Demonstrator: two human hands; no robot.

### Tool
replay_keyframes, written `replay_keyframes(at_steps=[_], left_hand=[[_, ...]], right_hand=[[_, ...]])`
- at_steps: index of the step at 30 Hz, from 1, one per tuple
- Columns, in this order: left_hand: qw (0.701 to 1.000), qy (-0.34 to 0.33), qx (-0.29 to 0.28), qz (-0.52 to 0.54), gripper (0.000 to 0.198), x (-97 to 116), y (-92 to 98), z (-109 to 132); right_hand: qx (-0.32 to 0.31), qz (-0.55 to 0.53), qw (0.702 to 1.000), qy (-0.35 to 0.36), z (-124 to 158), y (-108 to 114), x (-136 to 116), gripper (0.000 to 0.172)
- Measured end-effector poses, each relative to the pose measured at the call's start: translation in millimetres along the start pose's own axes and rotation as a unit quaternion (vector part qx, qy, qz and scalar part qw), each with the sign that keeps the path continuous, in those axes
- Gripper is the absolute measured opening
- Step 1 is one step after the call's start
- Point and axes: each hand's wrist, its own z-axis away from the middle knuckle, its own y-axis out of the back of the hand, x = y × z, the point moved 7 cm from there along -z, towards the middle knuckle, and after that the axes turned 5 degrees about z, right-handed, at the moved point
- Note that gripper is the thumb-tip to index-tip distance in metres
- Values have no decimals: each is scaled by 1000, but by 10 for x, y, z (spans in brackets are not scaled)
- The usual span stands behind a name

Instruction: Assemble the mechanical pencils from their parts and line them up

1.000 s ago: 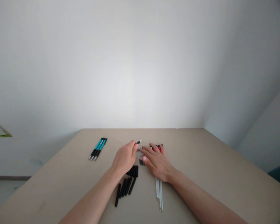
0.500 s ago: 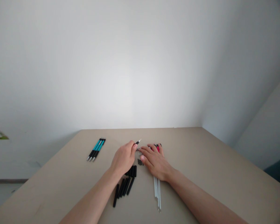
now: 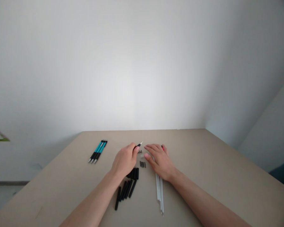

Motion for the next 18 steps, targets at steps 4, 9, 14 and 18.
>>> replay_keyframes(at_steps=[4, 9, 14, 18], left_hand=[[1000, -4, 4, -2, 29, -3, -4, 2], [1000, -8, 2, 3, 29, -20, -28, 5], [999, -39, -10, 14, 29, 41, -24, 20], [997, -62, -26, 26, 27, 102, -8, 29]], right_hand=[[42, 0, 999, -9, -12, 12, 58, 33], [103, -25, 994, -31, -29, 56, 170, 20], [143, -69, 985, -64, -27, 128, 252, 16], [164, -95, 978, -82, -15, 163, 263, 14]])
